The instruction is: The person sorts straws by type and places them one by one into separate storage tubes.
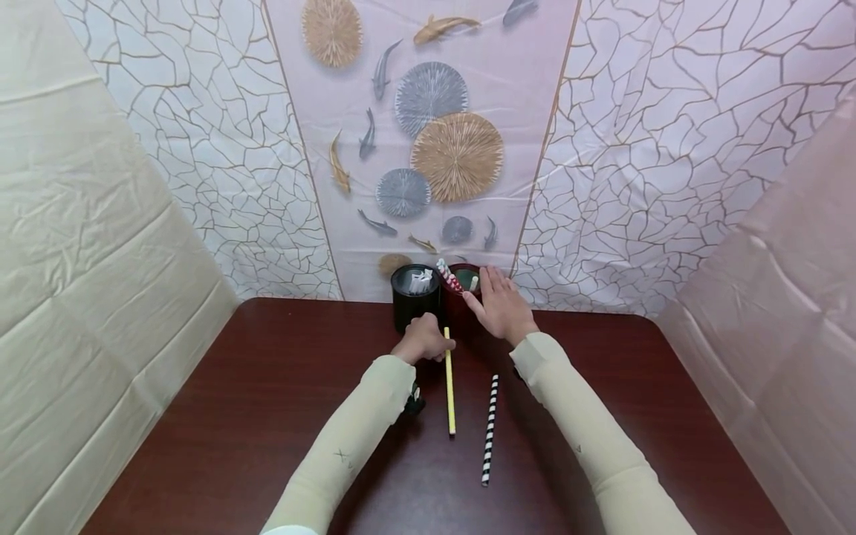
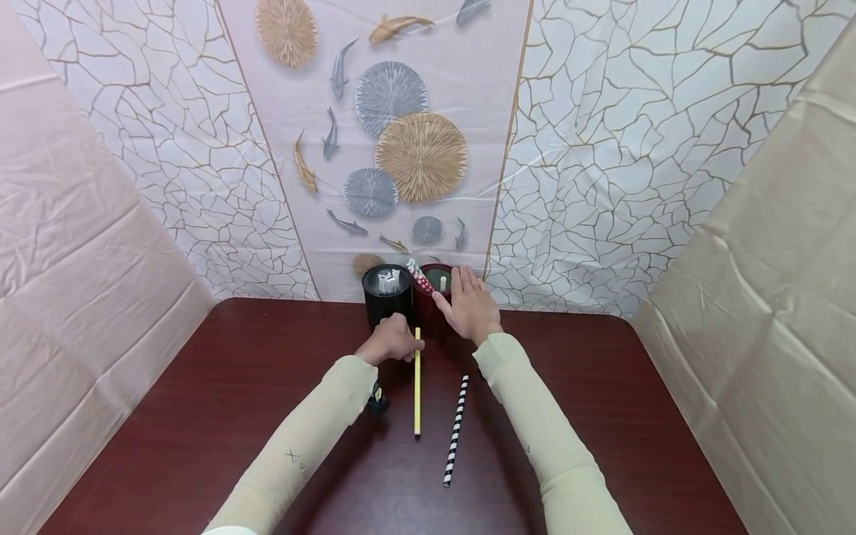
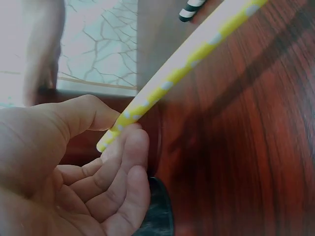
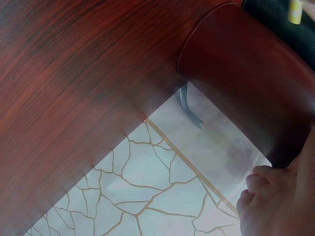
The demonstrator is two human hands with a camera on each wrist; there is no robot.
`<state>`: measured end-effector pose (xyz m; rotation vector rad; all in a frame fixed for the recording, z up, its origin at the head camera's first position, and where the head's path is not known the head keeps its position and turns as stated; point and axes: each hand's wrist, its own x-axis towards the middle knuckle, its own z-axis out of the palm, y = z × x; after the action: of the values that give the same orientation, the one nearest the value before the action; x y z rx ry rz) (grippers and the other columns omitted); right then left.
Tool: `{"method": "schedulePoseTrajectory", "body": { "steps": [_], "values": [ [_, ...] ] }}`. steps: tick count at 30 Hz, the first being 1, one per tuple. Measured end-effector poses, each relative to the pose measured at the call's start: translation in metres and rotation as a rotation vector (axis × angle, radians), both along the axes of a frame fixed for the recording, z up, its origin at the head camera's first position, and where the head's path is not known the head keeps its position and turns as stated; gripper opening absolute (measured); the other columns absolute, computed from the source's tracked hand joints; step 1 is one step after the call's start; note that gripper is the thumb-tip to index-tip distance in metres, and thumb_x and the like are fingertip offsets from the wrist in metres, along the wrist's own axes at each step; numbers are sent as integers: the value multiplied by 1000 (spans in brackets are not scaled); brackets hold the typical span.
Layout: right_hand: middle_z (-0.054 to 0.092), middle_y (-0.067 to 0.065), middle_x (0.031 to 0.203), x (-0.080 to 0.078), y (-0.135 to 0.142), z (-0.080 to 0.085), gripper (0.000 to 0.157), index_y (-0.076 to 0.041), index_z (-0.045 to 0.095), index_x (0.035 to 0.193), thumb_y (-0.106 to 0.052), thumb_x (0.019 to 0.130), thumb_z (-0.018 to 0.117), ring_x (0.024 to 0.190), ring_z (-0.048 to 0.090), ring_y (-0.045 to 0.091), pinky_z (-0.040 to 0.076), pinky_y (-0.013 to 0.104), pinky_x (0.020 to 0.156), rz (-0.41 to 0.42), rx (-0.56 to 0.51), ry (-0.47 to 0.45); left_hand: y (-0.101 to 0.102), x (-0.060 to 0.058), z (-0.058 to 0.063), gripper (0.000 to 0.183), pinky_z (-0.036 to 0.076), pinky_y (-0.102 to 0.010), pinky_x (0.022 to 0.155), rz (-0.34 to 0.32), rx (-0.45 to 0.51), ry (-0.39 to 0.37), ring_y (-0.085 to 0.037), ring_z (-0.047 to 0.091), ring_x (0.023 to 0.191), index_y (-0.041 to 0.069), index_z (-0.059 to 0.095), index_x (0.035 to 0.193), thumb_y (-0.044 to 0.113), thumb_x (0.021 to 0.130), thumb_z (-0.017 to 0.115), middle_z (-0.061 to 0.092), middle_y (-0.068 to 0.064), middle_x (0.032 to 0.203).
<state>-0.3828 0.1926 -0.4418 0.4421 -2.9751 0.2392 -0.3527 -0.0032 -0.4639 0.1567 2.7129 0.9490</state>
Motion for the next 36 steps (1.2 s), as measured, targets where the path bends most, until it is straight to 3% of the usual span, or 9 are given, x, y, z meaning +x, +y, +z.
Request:
{"method": "schedulePoseTrajectory", "body": {
  "steps": [9,17,21,28,36],
  "values": [
    [14,26,176,-2,-1,1,86,5,12,167,-61,112,20,165,15,40,19,56,133,-9,9,-12,-16,17,29,38,52,-29,65,-114,-1,146,-19,68,60,0,79,69,24,98,75,72,-5,58],
    [14,25,176,-1,-1,1,86,4,11,167,-61,112,22,165,15,40,19,57,133,-9,-12,-19,-25,24,52,34,57,-32,71,-183,11,275,-14,66,56,4,80,68,22,96,74,71,0,56],
    [13,26,176,-1,-2,0,87,4,10,167,-61,112,21,165,14,41,19,57,133,-9,-11,-21,-31,27,73,30,57,-33,71,-211,40,331,-14,65,56,8,77,71,23,97,73,71,2,58],
    [13,27,176,-1,-1,0,86,6,10,167,-60,112,21,165,13,42,17,57,133,-4,-19,-23,-37,22,119,19,60,-36,85,-166,78,461,-10,70,62,13,76,81,24,95,74,75,2,65],
    [15,27,175,0,-1,1,86,6,12,167,-60,113,22,165,15,42,18,57,133,6,-16,-14,-41,17,164,16,58,-35,78,-91,110,634,-18,72,74,7,75,83,20,93,74,79,-6,79]
  ]
}}
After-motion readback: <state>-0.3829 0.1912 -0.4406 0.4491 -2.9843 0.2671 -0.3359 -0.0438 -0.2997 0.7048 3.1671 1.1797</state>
